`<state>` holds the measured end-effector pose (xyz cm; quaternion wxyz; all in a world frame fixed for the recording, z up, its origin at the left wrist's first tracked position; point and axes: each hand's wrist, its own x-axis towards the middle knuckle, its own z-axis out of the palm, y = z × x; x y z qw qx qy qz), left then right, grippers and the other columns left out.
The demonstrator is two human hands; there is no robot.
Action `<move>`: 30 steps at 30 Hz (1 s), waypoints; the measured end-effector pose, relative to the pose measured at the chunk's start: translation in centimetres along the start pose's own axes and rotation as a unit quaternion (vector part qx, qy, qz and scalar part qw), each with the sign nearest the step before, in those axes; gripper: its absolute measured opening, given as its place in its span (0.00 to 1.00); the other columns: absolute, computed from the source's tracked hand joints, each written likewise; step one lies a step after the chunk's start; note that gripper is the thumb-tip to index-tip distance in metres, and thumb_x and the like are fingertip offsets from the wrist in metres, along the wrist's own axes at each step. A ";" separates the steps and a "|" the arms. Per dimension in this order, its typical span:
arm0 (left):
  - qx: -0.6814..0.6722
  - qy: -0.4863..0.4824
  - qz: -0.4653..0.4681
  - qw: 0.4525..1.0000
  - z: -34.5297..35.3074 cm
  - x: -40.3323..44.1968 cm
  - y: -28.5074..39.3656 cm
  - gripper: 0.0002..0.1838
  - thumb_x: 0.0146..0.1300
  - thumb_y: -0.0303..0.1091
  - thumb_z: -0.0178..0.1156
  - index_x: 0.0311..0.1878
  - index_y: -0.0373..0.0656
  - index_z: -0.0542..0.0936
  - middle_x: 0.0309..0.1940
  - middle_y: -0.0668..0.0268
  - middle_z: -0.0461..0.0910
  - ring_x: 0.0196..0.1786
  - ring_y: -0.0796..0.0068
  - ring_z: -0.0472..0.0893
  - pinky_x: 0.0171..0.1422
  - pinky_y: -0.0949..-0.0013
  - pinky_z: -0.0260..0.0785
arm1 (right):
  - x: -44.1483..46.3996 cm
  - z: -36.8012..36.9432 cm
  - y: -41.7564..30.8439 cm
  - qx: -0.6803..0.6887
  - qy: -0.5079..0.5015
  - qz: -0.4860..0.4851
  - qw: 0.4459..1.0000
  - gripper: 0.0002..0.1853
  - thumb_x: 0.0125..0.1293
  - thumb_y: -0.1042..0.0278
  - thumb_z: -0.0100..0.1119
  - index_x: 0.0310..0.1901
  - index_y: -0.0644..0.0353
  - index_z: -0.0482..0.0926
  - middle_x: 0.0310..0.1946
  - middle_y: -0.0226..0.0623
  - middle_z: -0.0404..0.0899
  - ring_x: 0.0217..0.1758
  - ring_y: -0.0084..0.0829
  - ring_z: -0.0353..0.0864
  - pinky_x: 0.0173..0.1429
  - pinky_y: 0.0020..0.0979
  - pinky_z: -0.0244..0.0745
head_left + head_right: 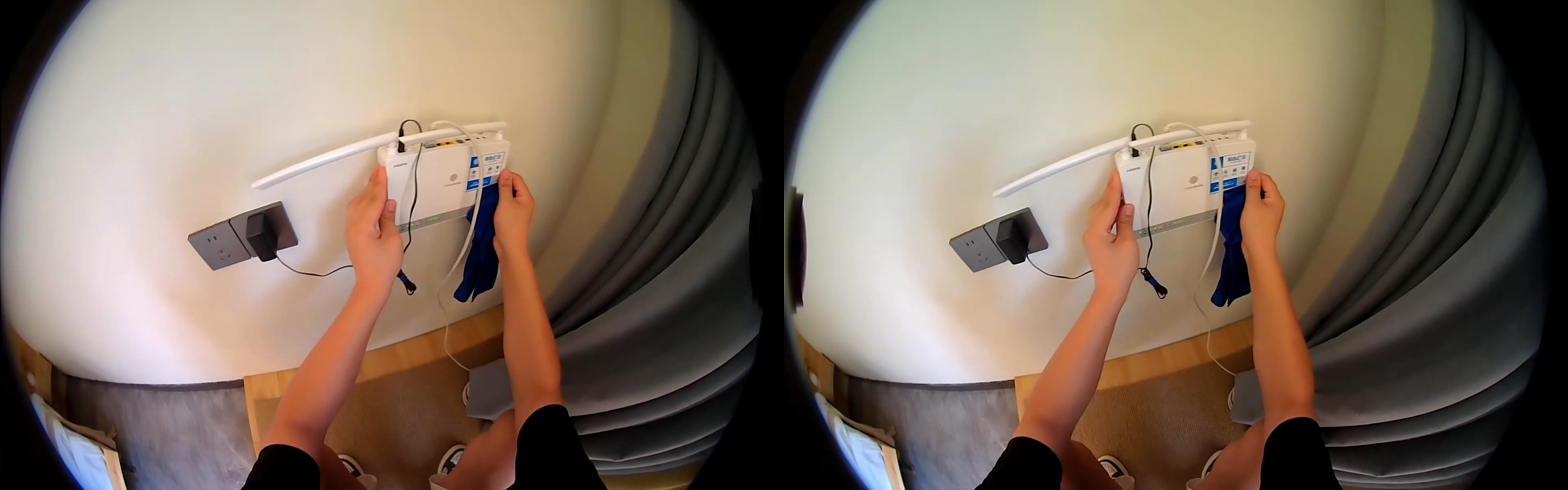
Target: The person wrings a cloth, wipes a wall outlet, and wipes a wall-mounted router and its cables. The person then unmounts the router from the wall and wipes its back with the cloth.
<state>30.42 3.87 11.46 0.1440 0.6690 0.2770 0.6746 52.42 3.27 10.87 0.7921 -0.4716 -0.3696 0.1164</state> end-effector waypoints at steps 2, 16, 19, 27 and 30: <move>0.006 -0.002 -0.006 1.000 0.0 -0.2 0.0 0.26 0.70 0.18 0.54 0.71 0.43 0.74 0.69 0.60 0.76 0.61 0.60 0.76 0.63 0.65 0.73 | 0.1 0.0 0.5 0.000 0.010 0.001 1.000 0.19 0.79 0.57 0.56 0.48 0.70 0.83 0.40 0.33 0.84 0.44 0.21 0.75 0.53 0.25 0.71; 0.024 0.000 -0.009 1.000 1.1 -0.5 -1.5 0.28 0.70 0.18 0.56 0.73 0.43 0.72 0.64 0.59 0.80 0.58 0.63 0.78 0.60 0.66 0.73 | 1.3 -0.4 2.2 -0.021 0.009 -0.007 1.000 0.20 0.78 0.56 0.58 0.48 0.70 0.83 0.44 0.37 0.83 0.47 0.25 0.77 0.57 0.28 0.71; 0.031 0.010 -0.010 0.999 1.0 -0.3 -0.9 0.28 0.70 0.18 0.56 0.73 0.44 0.73 0.62 0.59 0.81 0.56 0.63 0.79 0.58 0.67 0.73 | 1.5 -0.3 2.7 -0.042 0.022 -0.030 0.998 0.19 0.78 0.57 0.58 0.48 0.70 0.83 0.42 0.37 0.84 0.46 0.25 0.78 0.56 0.27 0.72; 0.029 -0.001 -0.018 0.999 -0.1 -0.1 0.0 0.28 0.70 0.19 0.56 0.73 0.44 0.73 0.59 0.60 0.83 0.53 0.64 0.78 0.56 0.67 0.73 | 0.1 -0.3 0.2 -0.016 0.012 -0.007 1.000 0.19 0.78 0.57 0.56 0.48 0.70 0.82 0.39 0.35 0.83 0.44 0.24 0.77 0.54 0.27 0.72; 0.030 0.008 -0.010 0.999 0.4 -0.1 -0.5 0.28 0.70 0.19 0.57 0.73 0.44 0.73 0.60 0.60 0.82 0.53 0.64 0.78 0.57 0.67 0.72 | 0.6 -0.2 1.2 -0.047 0.029 -0.039 0.998 0.19 0.79 0.56 0.56 0.47 0.70 0.82 0.38 0.34 0.83 0.42 0.23 0.76 0.51 0.27 0.72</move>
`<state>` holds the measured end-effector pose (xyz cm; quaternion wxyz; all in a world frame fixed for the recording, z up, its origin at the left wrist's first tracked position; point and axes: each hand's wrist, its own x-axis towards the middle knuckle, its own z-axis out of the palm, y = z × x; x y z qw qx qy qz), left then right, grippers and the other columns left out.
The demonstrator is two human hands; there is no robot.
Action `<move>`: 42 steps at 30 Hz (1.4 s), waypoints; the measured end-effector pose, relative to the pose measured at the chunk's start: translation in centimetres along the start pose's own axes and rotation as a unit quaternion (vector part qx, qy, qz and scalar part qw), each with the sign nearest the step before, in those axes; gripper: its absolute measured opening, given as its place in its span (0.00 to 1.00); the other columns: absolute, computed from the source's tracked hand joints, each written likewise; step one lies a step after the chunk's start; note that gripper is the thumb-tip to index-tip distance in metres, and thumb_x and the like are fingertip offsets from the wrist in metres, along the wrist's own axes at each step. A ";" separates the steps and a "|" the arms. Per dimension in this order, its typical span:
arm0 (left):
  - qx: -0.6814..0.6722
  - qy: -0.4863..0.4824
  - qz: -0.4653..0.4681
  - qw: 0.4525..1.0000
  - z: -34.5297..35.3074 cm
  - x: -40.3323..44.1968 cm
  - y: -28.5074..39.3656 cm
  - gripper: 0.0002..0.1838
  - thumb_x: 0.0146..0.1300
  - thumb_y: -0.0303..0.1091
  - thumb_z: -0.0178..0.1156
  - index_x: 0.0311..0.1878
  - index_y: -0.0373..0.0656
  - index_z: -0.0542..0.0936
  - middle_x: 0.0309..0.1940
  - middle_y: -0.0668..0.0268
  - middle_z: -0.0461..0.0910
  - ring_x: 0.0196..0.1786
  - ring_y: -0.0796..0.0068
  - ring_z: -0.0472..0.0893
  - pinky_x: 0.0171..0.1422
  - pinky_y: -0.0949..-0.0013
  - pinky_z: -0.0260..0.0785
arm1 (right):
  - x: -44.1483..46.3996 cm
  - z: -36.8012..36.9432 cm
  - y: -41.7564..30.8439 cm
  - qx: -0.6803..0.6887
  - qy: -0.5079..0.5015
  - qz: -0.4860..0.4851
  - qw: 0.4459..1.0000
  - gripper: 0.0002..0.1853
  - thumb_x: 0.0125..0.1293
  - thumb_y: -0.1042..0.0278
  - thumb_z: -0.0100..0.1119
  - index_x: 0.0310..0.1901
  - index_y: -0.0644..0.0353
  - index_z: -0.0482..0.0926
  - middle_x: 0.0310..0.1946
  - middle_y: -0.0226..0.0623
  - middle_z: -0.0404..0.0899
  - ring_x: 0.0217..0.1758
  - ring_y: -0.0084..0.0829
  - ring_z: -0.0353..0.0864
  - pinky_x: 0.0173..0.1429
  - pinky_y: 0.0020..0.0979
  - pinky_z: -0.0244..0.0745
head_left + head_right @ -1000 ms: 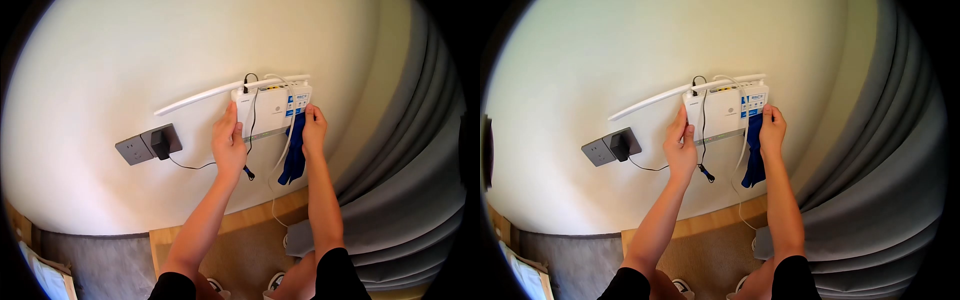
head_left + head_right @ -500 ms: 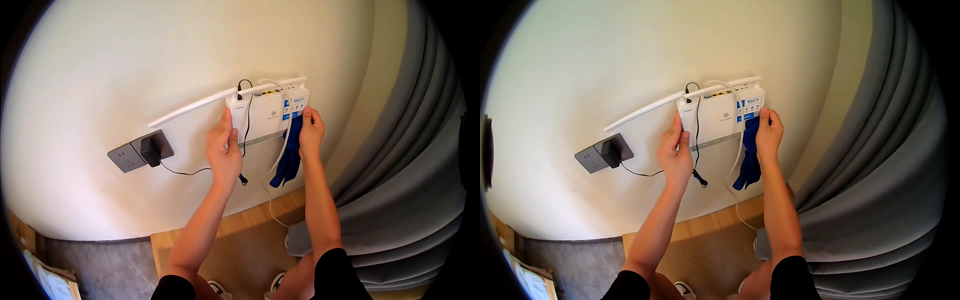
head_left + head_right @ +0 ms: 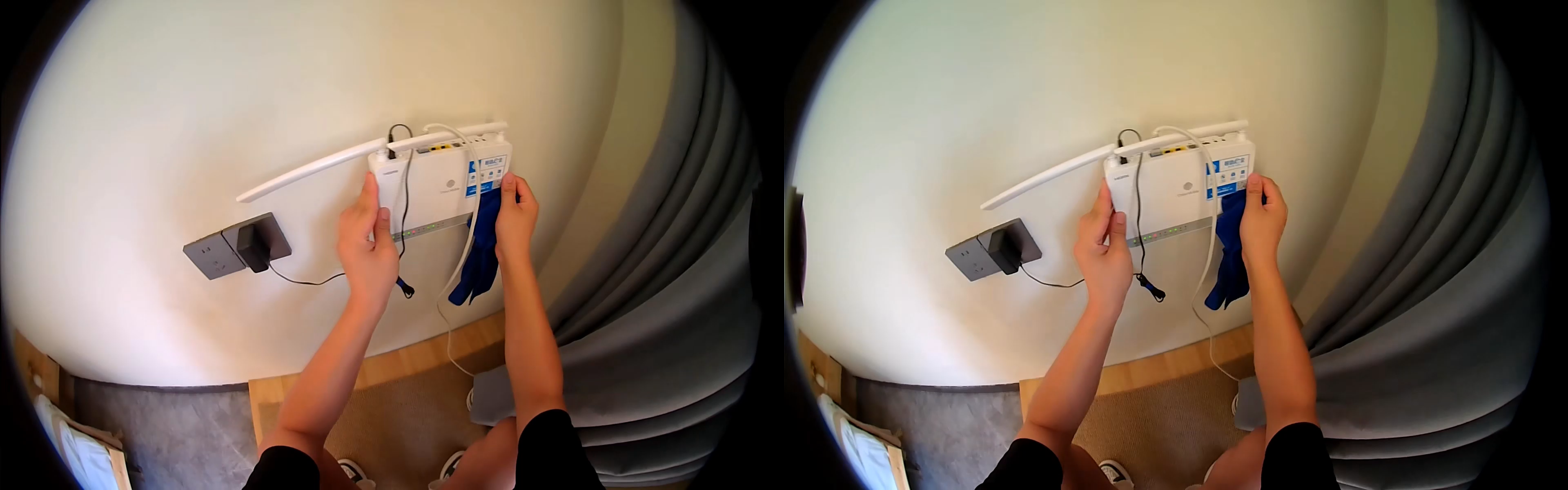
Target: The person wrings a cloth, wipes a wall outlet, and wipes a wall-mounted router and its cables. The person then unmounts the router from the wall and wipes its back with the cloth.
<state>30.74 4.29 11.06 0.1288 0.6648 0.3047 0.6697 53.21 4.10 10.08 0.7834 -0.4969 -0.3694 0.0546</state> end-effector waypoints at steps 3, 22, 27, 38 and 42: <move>0.014 0.010 0.023 1.000 0.9 -0.3 -1.2 0.28 0.69 0.19 0.57 0.73 0.45 0.73 0.61 0.59 0.81 0.54 0.62 0.78 0.58 0.66 0.73 | 0.8 0.0 1.8 0.002 -0.033 0.026 0.999 0.20 0.79 0.56 0.55 0.47 0.69 0.82 0.39 0.34 0.83 0.43 0.23 0.76 0.52 0.27 0.71; 0.010 0.014 -0.006 1.000 0.1 -1.2 1.1 0.27 0.70 0.19 0.57 0.72 0.45 0.74 0.57 0.58 0.83 0.51 0.65 0.78 0.58 0.68 0.72 | 0.4 -0.3 0.3 0.047 -0.051 0.048 0.996 0.20 0.79 0.56 0.55 0.46 0.69 0.82 0.37 0.30 0.81 0.42 0.21 0.73 0.51 0.25 0.71; 0.006 0.031 0.037 0.999 0.4 -0.3 -0.2 0.27 0.70 0.18 0.57 0.72 0.46 0.75 0.58 0.58 0.83 0.51 0.65 0.79 0.59 0.68 0.71 | 0.5 -0.5 0.4 -0.010 -0.049 -0.001 0.999 0.20 0.80 0.55 0.54 0.46 0.69 0.81 0.37 0.30 0.80 0.41 0.20 0.72 0.50 0.24 0.69; -0.006 0.002 0.018 1.000 -0.4 -0.2 0.2 0.26 0.71 0.20 0.57 0.72 0.46 0.75 0.62 0.59 0.81 0.53 0.66 0.79 0.61 0.67 0.71 | 0.4 -0.9 -0.4 -0.012 -0.049 0.005 0.999 0.20 0.80 0.56 0.54 0.46 0.69 0.81 0.37 0.29 0.80 0.40 0.20 0.72 0.50 0.24 0.70; -0.005 0.013 0.019 1.000 -0.2 0.2 0.3 0.28 0.69 0.19 0.57 0.72 0.47 0.74 0.63 0.60 0.81 0.51 0.63 0.78 0.60 0.66 0.71 | 0.1 -0.7 -1.2 0.004 -0.043 0.023 0.999 0.19 0.80 0.56 0.55 0.46 0.69 0.82 0.37 0.30 0.81 0.41 0.20 0.73 0.50 0.24 0.70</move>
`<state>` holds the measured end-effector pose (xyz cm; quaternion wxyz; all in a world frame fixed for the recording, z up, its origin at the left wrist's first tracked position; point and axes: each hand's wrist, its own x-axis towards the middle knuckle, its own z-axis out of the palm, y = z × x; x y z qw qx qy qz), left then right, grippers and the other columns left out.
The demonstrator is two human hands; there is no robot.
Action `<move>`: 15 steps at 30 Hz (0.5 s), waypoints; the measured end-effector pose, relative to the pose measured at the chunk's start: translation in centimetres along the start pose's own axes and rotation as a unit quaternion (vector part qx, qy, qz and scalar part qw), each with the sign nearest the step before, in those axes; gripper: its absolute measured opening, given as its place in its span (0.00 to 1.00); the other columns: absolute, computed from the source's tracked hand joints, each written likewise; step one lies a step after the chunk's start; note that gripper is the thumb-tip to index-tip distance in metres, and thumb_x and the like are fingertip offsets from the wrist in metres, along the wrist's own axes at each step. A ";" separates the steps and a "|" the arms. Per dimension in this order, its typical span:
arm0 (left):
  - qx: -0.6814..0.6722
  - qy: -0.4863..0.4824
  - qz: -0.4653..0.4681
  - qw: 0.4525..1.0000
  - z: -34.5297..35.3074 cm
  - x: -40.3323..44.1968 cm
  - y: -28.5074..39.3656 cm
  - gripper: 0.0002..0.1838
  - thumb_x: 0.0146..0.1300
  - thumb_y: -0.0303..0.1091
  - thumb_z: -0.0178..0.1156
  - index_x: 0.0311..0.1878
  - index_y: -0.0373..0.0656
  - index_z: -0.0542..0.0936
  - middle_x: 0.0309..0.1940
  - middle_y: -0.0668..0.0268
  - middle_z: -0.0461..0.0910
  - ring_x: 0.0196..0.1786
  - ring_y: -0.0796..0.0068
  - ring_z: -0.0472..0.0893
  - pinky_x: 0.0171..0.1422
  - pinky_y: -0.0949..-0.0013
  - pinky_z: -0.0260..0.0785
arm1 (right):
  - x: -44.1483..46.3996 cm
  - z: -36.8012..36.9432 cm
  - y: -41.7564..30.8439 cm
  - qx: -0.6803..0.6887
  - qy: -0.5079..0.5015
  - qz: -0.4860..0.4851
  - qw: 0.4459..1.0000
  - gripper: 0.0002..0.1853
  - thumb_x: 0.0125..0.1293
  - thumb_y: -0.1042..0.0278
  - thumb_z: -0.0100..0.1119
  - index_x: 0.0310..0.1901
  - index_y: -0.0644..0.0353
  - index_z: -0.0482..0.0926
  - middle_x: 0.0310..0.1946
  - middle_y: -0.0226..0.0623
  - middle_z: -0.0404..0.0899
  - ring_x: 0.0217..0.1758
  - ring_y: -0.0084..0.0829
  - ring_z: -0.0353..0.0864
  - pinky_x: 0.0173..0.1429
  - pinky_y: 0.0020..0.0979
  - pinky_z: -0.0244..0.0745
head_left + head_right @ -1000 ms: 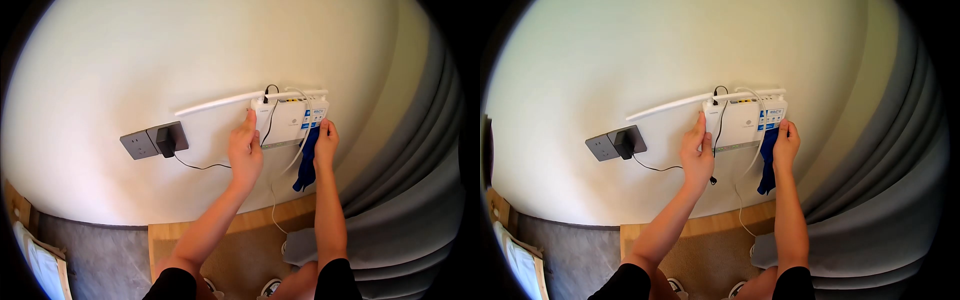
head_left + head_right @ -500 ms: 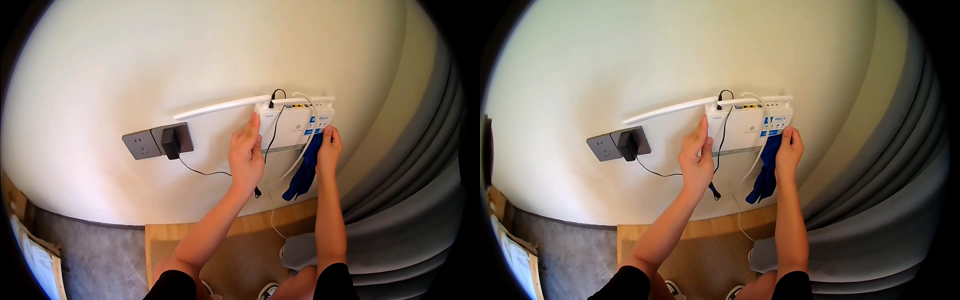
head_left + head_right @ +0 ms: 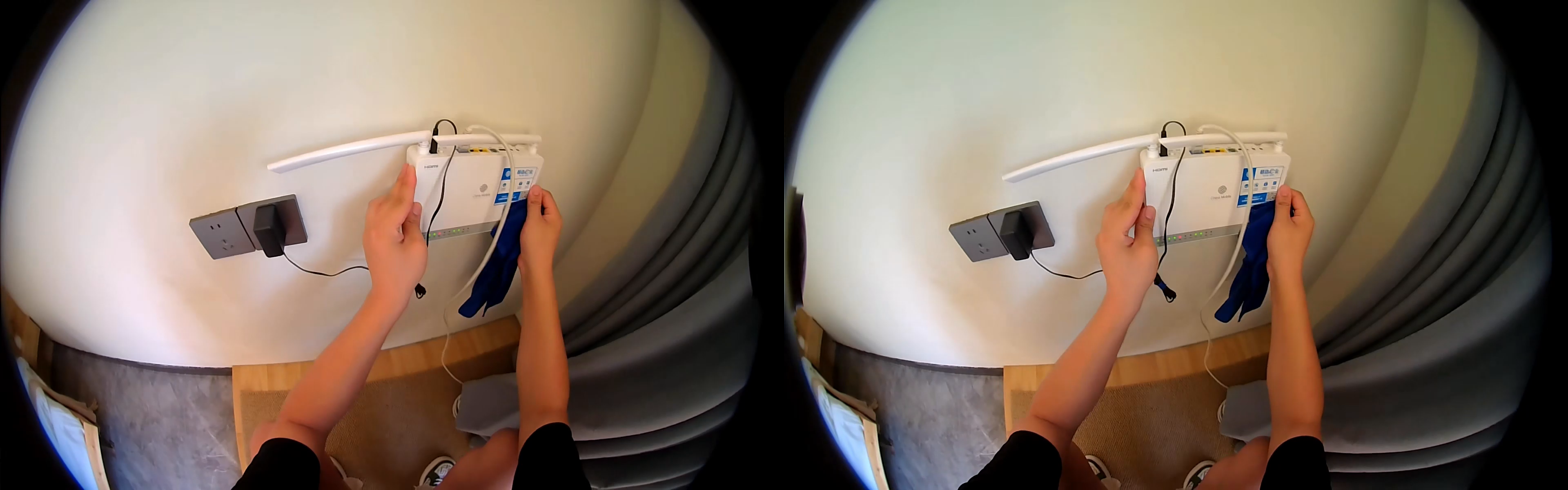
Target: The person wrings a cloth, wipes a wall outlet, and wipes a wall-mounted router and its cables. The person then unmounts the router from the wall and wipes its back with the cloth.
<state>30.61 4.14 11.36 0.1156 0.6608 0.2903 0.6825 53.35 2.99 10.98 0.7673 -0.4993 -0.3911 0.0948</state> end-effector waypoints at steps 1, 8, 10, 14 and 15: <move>-0.002 0.000 0.000 1.000 0.0 0.1 0.0 0.31 0.66 0.17 0.57 0.72 0.47 0.73 0.62 0.60 0.82 0.50 0.59 0.77 0.59 0.63 0.71 | -0.1 0.0 -0.2 0.002 0.003 0.003 1.000 0.19 0.80 0.57 0.55 0.46 0.69 0.82 0.38 0.30 0.82 0.42 0.20 0.74 0.51 0.24 0.70; 0.008 -0.015 -0.025 1.000 -0.2 -0.3 0.8 0.25 0.72 0.21 0.56 0.72 0.46 0.74 0.63 0.58 0.81 0.56 0.66 0.79 0.62 0.67 0.72 | 0.4 -0.4 1.2 -0.054 -0.013 -0.055 0.997 0.19 0.79 0.58 0.55 0.47 0.69 0.82 0.39 0.34 0.83 0.43 0.22 0.76 0.52 0.27 0.72; -0.002 0.008 -0.024 1.000 -0.3 -0.3 1.3 0.25 0.73 0.22 0.56 0.72 0.45 0.74 0.63 0.58 0.81 0.56 0.65 0.80 0.62 0.66 0.72 | 0.2 0.0 0.7 -0.043 0.005 -0.049 0.998 0.19 0.79 0.58 0.55 0.47 0.69 0.82 0.40 0.35 0.83 0.44 0.23 0.76 0.53 0.27 0.72; 0.000 -0.002 -0.022 1.000 -0.2 -0.6 0.9 0.25 0.73 0.22 0.56 0.72 0.44 0.74 0.64 0.59 0.80 0.56 0.66 0.80 0.62 0.66 0.72 | -0.3 0.5 0.6 -0.045 0.036 -0.034 0.998 0.19 0.79 0.56 0.55 0.47 0.69 0.82 0.39 0.34 0.84 0.44 0.23 0.76 0.53 0.26 0.72; 0.001 -0.006 -0.025 1.000 -0.2 -0.7 0.5 0.25 0.73 0.21 0.56 0.72 0.44 0.74 0.64 0.60 0.80 0.56 0.66 0.79 0.62 0.67 0.72 | -0.3 0.6 0.6 -0.050 0.033 -0.037 0.998 0.20 0.80 0.56 0.54 0.47 0.69 0.82 0.38 0.32 0.83 0.43 0.21 0.75 0.52 0.25 0.71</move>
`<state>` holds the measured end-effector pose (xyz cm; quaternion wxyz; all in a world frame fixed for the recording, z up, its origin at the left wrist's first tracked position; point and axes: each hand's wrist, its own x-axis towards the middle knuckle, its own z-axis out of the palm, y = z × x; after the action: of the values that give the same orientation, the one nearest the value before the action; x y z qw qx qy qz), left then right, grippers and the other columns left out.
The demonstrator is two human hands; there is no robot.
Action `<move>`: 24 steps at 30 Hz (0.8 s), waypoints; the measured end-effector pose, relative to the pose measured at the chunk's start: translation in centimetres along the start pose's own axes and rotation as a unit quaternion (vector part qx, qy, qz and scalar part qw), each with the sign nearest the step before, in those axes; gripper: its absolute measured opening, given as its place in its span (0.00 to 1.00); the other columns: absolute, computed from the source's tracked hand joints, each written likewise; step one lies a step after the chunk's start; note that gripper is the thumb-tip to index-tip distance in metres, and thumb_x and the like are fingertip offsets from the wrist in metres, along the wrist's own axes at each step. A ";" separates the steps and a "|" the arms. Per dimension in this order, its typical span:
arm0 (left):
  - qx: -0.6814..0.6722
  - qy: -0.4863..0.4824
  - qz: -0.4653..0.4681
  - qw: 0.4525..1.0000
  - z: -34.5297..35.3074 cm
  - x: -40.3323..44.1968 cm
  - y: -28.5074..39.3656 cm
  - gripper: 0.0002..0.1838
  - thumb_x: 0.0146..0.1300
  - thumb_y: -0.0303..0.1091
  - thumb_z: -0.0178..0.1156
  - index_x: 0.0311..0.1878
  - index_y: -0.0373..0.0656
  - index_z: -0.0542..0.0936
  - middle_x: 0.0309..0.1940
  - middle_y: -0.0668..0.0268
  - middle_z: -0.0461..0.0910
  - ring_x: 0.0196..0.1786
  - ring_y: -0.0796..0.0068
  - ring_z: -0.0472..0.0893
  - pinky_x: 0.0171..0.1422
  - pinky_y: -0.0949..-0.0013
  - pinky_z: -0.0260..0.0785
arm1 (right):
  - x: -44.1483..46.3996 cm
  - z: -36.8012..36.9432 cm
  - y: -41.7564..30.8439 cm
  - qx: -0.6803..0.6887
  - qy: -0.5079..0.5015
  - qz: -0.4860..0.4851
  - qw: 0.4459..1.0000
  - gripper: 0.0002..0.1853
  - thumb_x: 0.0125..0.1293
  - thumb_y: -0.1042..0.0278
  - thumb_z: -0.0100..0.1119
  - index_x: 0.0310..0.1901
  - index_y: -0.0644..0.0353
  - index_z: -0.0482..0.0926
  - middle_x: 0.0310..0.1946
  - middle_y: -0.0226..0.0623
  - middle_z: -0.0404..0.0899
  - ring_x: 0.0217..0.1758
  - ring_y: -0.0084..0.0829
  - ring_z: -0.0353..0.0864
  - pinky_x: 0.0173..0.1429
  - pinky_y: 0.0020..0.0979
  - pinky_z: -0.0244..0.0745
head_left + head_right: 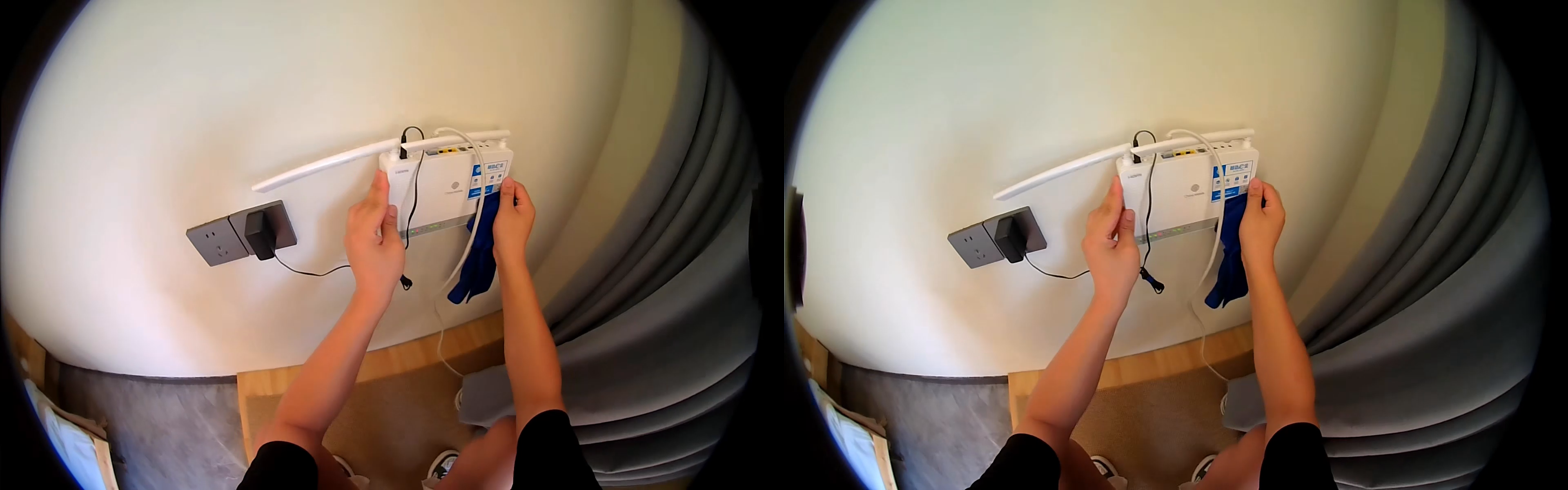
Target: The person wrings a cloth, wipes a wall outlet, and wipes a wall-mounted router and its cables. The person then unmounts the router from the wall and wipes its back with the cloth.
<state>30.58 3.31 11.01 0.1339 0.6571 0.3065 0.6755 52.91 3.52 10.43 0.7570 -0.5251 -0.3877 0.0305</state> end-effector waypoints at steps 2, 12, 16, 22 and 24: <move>0.001 0.001 -0.003 1.000 -0.1 0.0 -0.3 0.25 0.72 0.21 0.56 0.72 0.45 0.74 0.63 0.60 0.80 0.56 0.67 0.79 0.62 0.67 0.73 | 0.0 -0.1 -0.3 -0.011 0.000 -0.003 1.000 0.20 0.79 0.56 0.54 0.47 0.69 0.83 0.39 0.35 0.84 0.44 0.23 0.76 0.54 0.26 0.72; 0.021 0.014 0.030 0.999 0.2 -0.8 -1.0 0.26 0.71 0.22 0.58 0.72 0.45 0.74 0.64 0.59 0.81 0.56 0.65 0.79 0.62 0.66 0.72 | 0.6 -0.8 -0.1 -0.009 -0.042 0.001 0.999 0.21 0.79 0.54 0.54 0.47 0.69 0.83 0.39 0.36 0.84 0.44 0.24 0.77 0.53 0.27 0.72; 0.031 0.004 0.039 0.999 -0.2 0.5 0.0 0.26 0.71 0.21 0.57 0.72 0.46 0.74 0.61 0.60 0.82 0.52 0.63 0.78 0.60 0.65 0.72 | 0.4 -0.5 0.3 0.000 -0.037 0.006 0.999 0.21 0.79 0.54 0.54 0.47 0.69 0.83 0.39 0.35 0.84 0.43 0.23 0.76 0.53 0.27 0.71; 0.021 -0.002 0.032 0.999 -0.3 0.6 -0.5 0.26 0.70 0.20 0.56 0.71 0.46 0.75 0.61 0.59 0.82 0.50 0.62 0.78 0.59 0.65 0.72 | -0.3 -0.2 0.2 0.013 -0.032 0.014 0.999 0.21 0.80 0.54 0.53 0.46 0.67 0.82 0.36 0.28 0.80 0.39 0.19 0.73 0.47 0.24 0.70; 0.033 0.006 0.032 0.999 0.0 -0.5 -1.1 0.26 0.70 0.20 0.57 0.71 0.46 0.75 0.60 0.59 0.82 0.51 0.62 0.78 0.59 0.65 0.72 | 0.2 -0.6 0.4 -0.005 -0.042 0.010 0.999 0.21 0.80 0.54 0.53 0.46 0.67 0.82 0.37 0.28 0.81 0.40 0.19 0.73 0.48 0.24 0.70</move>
<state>30.43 3.89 9.94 0.0885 0.6664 0.3078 0.6733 53.54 3.36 10.18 0.7374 -0.5307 -0.4137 0.0583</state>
